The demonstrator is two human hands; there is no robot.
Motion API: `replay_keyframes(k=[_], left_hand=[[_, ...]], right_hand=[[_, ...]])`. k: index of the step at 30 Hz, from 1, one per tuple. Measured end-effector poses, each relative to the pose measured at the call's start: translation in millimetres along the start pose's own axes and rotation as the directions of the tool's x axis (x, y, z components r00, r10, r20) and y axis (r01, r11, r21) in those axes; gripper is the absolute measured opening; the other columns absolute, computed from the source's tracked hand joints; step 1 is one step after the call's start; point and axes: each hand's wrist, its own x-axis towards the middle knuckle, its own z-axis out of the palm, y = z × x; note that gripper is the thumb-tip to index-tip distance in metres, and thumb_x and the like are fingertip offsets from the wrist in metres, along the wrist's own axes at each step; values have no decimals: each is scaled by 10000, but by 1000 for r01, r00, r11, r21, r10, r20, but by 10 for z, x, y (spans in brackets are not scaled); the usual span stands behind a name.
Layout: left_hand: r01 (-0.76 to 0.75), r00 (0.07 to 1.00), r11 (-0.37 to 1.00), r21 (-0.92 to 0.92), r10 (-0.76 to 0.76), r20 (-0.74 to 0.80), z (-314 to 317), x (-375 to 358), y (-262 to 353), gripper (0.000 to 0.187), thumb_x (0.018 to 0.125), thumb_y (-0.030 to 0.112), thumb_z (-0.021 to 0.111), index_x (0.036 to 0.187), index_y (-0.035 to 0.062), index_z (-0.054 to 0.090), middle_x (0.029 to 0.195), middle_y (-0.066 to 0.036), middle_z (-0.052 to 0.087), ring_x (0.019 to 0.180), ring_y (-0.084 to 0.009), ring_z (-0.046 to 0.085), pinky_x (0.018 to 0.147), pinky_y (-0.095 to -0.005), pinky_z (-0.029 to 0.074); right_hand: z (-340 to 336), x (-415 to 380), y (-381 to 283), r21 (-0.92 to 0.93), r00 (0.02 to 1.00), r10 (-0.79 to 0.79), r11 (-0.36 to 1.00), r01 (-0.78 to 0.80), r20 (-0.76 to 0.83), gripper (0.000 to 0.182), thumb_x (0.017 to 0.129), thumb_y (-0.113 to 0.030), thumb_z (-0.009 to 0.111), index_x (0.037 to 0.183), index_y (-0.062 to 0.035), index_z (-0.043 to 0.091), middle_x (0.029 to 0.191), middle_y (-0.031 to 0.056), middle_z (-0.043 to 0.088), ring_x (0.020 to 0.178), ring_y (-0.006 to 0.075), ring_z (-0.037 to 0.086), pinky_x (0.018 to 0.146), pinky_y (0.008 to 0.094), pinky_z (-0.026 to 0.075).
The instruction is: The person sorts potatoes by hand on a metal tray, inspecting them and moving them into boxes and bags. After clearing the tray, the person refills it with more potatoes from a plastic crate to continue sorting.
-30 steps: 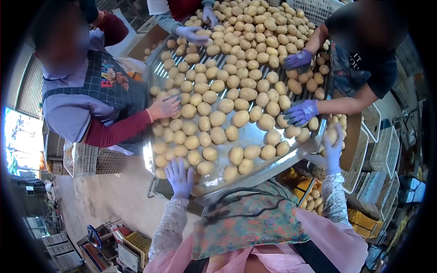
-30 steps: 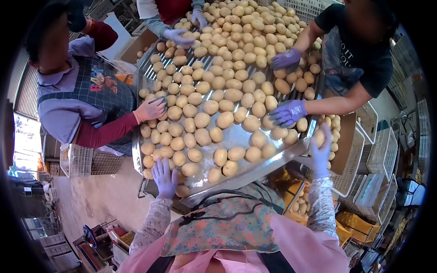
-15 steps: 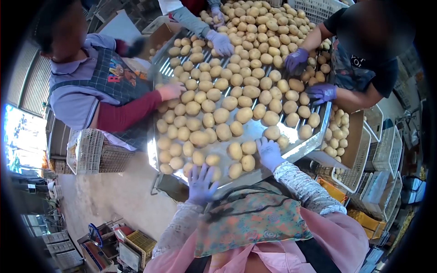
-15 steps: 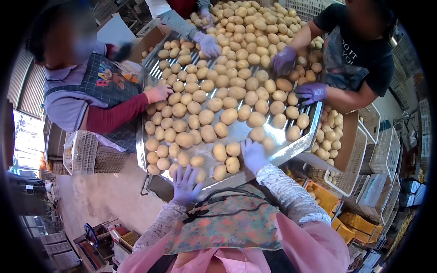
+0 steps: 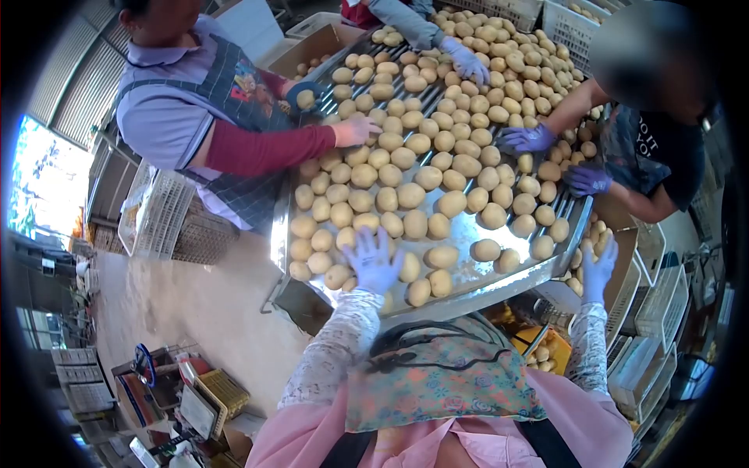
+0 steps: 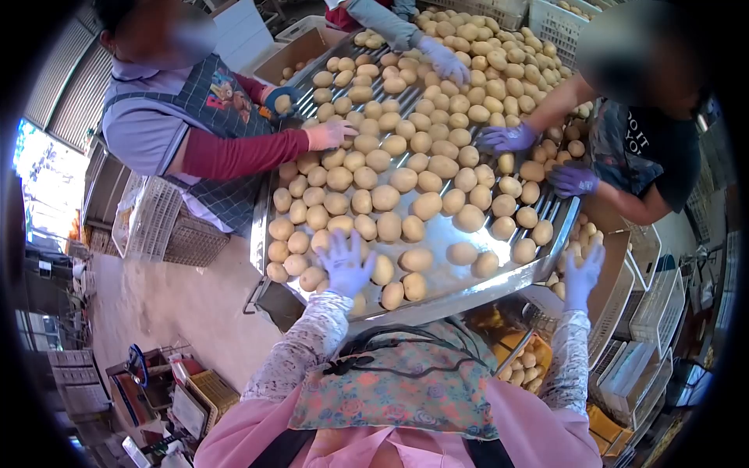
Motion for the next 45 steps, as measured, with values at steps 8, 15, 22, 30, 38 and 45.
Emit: replay_keyframes(k=[8, 15, 22, 30, 38, 45], left_hand=[[-380, 908, 914, -142, 398, 130, -586, -735, -663, 595, 896, 441, 674, 1447, 239, 583, 1486, -226, 486, 1378, -444, 419, 1153, -641, 243], [-80, 991, 986, -149, 95, 98, -935, -813, -1216, 608, 886, 403, 671, 1400, 90, 582, 1381, -214, 570, 1267, -423, 527, 1091, -586, 345], [-45, 996, 991, 124, 54, -71, -103, -98, -486, 620, 885, 456, 682, 1406, 131, 593, 1413, -230, 530, 1299, -481, 467, 1087, -599, 361], [-269, 950, 959, -86, 279, 139, -866, -725, -645, 591, 853, 443, 705, 1387, 202, 625, 1329, -177, 599, 1275, -380, 548, 1131, -576, 335], [9, 1000, 998, -62, -9, -7, -748, -11, -568, 527, 905, 356, 654, 1314, 28, 601, 1321, -185, 603, 1284, -400, 529, 1131, -552, 350], [-353, 935, 929, -107, 355, -7, -352, -262, 226, 611, 919, 366, 655, 1404, 9, 554, 1452, -210, 504, 1284, -424, 489, 1141, -579, 328]], right_hand=[[775, -718, -1892, 433, 280, -798, 542, 720, 534, 831, 687, -509, 800, 1451, -285, 563, 1476, 197, 493, 1372, 426, 439, 1137, 604, 325], [1278, -1460, -2878, 588, 202, -862, 471, 657, 465, 585, 750, -515, 753, 1305, -354, 667, 1508, 89, 487, 1363, 498, 400, 1150, 645, 297], [1583, -1607, -2908, 812, -8, -988, 122, 571, 154, 394, 802, -420, 741, 1178, -311, 705, 1457, 49, 536, 1389, 412, 419, 1170, 587, 314], [1145, -93, -2149, 597, 140, -765, 590, 544, 629, 136, 851, -236, 677, 923, -138, 740, 1126, 87, 712, 991, 282, 674, 758, 429, 538], [1949, 274, -3088, 164, 553, -424, 874, 457, 718, 500, 840, -369, 713, 1259, -128, 586, 1192, 187, 594, 1067, 383, 645, 898, 484, 527], [1911, -442, -2520, 472, 372, -632, 765, 438, 680, 597, 800, -397, 743, 1320, -159, 572, 1216, 162, 620, 1147, 364, 627, 995, 447, 513]])
